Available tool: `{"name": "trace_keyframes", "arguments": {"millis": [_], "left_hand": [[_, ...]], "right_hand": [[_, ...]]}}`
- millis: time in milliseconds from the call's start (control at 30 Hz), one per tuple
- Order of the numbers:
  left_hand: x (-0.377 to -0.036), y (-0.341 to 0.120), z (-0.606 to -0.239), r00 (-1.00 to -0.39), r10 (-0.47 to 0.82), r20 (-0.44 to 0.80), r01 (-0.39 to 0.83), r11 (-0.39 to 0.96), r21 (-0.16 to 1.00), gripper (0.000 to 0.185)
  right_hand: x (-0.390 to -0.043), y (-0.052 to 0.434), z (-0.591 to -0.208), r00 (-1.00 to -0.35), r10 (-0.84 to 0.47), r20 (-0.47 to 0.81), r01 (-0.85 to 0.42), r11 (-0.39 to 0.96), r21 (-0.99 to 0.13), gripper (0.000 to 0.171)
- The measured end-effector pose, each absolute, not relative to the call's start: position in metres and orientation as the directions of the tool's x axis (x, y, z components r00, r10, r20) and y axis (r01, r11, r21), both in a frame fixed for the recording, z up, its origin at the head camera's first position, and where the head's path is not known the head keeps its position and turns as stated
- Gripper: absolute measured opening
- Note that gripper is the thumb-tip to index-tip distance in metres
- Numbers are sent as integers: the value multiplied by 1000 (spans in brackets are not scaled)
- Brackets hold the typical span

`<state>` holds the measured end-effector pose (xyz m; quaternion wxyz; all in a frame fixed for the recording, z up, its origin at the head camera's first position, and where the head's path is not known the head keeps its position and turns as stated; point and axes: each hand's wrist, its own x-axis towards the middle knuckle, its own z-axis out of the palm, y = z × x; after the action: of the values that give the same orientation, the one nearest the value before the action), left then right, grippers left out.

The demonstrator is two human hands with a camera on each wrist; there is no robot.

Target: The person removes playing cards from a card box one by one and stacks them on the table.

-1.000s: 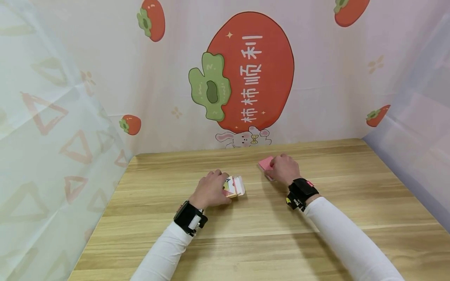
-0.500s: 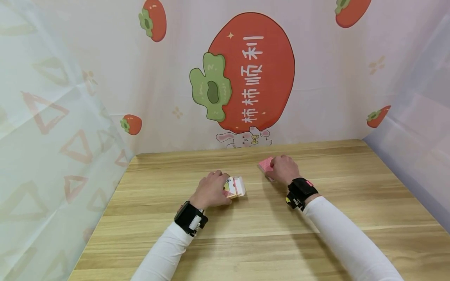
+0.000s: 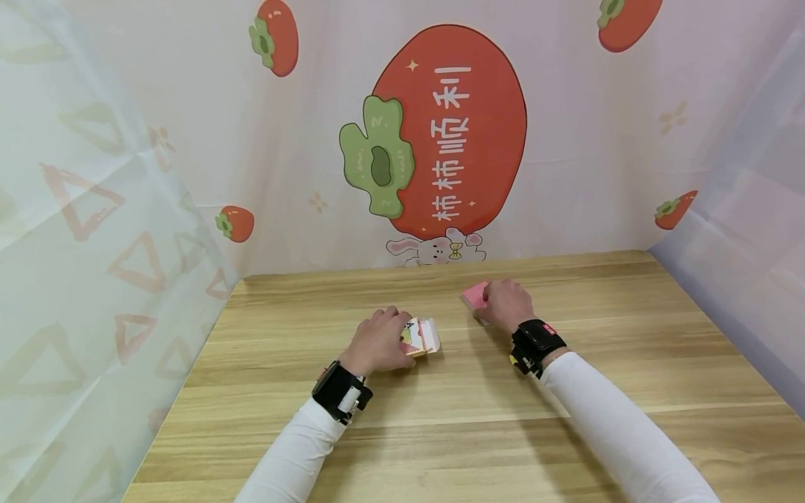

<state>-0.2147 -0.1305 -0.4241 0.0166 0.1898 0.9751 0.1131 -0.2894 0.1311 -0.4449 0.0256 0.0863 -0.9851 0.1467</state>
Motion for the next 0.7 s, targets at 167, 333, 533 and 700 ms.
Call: {"name": "trace_keyframes", "arguments": {"millis": [167,333,533,700], "left_hand": [[-214,-130,-423,-927,375,11,367,901,230,75],[-213,-130,-421,-927,374,16,367,901,231,74],[-213,-130,-420,-927,375,18,369,900,230,75],[-213,-131,-420,-926,377,17,370,901,226,75]], "right_hand": [[-289,130,-445,-982,-166,87,-185,940,-286,36],[-287,129,-444,-983,-165,84,-183,938,-293,36],[-287,129,-444,-987,-141,81,-160,935,-317,36],[-287,131,-444,-987,-135,85,-156,926,-342,36]]}}
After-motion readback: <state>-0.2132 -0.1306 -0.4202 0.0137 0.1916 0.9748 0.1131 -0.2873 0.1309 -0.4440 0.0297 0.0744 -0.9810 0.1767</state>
